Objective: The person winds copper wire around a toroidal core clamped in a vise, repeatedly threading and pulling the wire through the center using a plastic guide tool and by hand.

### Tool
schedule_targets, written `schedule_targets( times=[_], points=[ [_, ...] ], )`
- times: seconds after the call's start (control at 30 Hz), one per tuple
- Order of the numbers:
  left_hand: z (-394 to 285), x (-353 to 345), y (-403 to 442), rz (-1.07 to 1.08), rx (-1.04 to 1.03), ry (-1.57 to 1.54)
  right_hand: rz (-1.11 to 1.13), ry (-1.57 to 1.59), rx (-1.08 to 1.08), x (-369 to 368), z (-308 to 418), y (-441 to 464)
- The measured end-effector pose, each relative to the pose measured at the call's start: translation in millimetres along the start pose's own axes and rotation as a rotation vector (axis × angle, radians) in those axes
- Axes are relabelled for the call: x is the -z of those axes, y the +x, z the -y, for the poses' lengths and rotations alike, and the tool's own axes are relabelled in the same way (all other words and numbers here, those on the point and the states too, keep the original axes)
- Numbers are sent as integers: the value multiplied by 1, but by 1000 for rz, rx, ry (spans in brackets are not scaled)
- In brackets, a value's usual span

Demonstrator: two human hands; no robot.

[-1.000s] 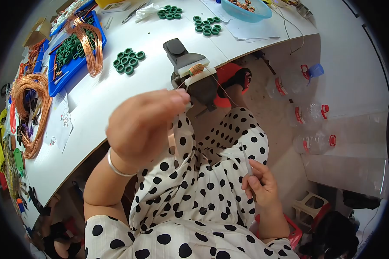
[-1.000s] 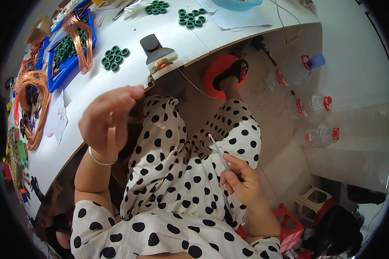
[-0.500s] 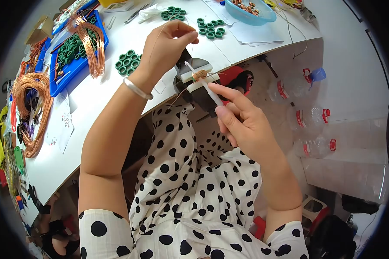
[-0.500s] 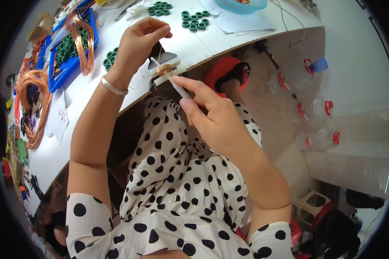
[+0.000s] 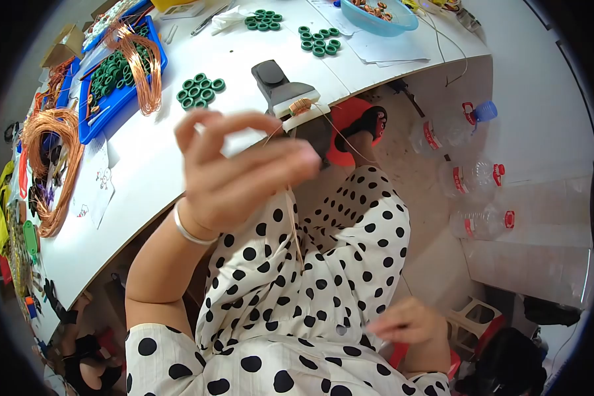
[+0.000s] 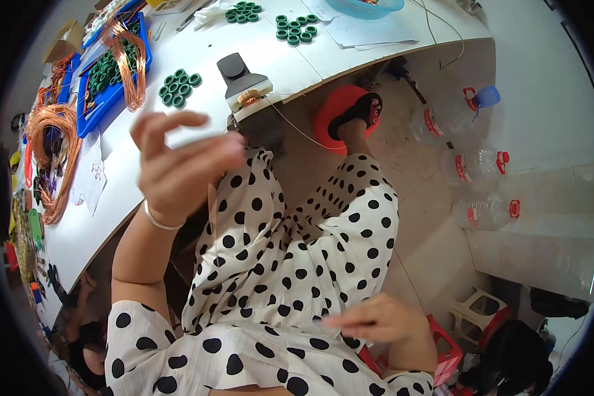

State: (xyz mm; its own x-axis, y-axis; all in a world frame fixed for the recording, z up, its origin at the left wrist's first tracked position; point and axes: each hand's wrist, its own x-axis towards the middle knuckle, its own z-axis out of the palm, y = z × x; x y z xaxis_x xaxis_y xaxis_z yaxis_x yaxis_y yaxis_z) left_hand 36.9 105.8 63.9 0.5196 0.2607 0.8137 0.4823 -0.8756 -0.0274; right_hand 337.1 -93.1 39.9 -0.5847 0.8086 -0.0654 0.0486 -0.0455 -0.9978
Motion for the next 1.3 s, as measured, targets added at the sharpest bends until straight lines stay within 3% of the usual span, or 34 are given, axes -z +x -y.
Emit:
schedule_targets(
  times=[0.03, 0.1, 0.13, 0.2, 0.23, 0.3, 0.37, 0.47, 0.57, 0.6, 0.67, 0.7, 0.77, 0.8, 0.83, 0.87, 0.9, 0.93, 1.0, 1.07, 1.13, 1.3],
  points=[
    [6, -6, -4, 1, -4, 0, -33, -12, -59, -4, -3, 3],
    [31, -28, -7, -445, 530, -491, -286, -190, -172, -2, -7, 33],
    [40, -32, -5, -446, 530, -490, -356, -199, -157, 2, -8, 55],
    [56, -39, -1, -273, 854, -521, -448, -227, -89, 10, -5, 105],
    [62, -47, 2, -274, 855, -519, -470, -245, -37, 14, -1, 128],
    [70, -64, 10, -20, 958, -596, -461, -125, -98, 17, 25, 168],
    [73, -75, 20, -29, 976, -654, -454, -1, -158, 17, 32, 173],
    [72, -75, 27, -56, 1006, -768, -456, -115, -80, 18, 26, 156],
    [58, -54, 18, -200, 679, -998, -455, -60, -235, 9, 25, 92],
    [49, -41, 21, -199, 678, -999, -453, 34, -303, 8, 21, 63],
    [25, -12, 26, 161, -112, -161, -219, 30, -79, 5, 11, 9],
    [17, -8, 21, 161, -110, -161, -218, 30, -81, 7, 8, 3],
    [5, -1, 11, 59, -50, -29, 110, 113, 43, 8, 2, -4],
    [5, 0, 7, 6, -21, 40, 111, 111, 46, 9, -1, 0],
    [11, -5, 2, 7, -23, 40, -50, 65, -121, 7, -4, 9],
    [23, -15, -3, -178, 278, -179, -210, 17, -287, 7, -5, 22],
    [35, -25, -5, -364, 577, -397, -296, -19, -254, 8, -6, 44],
    [44, -31, -5, -364, 577, -394, -382, -52, -222, 10, -6, 71],
    [59, -44, -2, -319, 786, -547, -434, -118, -158, 16, 7, 120],
    [71, -63, 4, -226, 817, -524, -429, 8, -156, 20, 20, 158],
    [73, -74, 11, -34, 875, -476, -421, 25, -162, 22, 31, 171],
    [66, -63, 29, 29, 1045, -679, -429, -58, -133, 14, 26, 137]
  ],
)
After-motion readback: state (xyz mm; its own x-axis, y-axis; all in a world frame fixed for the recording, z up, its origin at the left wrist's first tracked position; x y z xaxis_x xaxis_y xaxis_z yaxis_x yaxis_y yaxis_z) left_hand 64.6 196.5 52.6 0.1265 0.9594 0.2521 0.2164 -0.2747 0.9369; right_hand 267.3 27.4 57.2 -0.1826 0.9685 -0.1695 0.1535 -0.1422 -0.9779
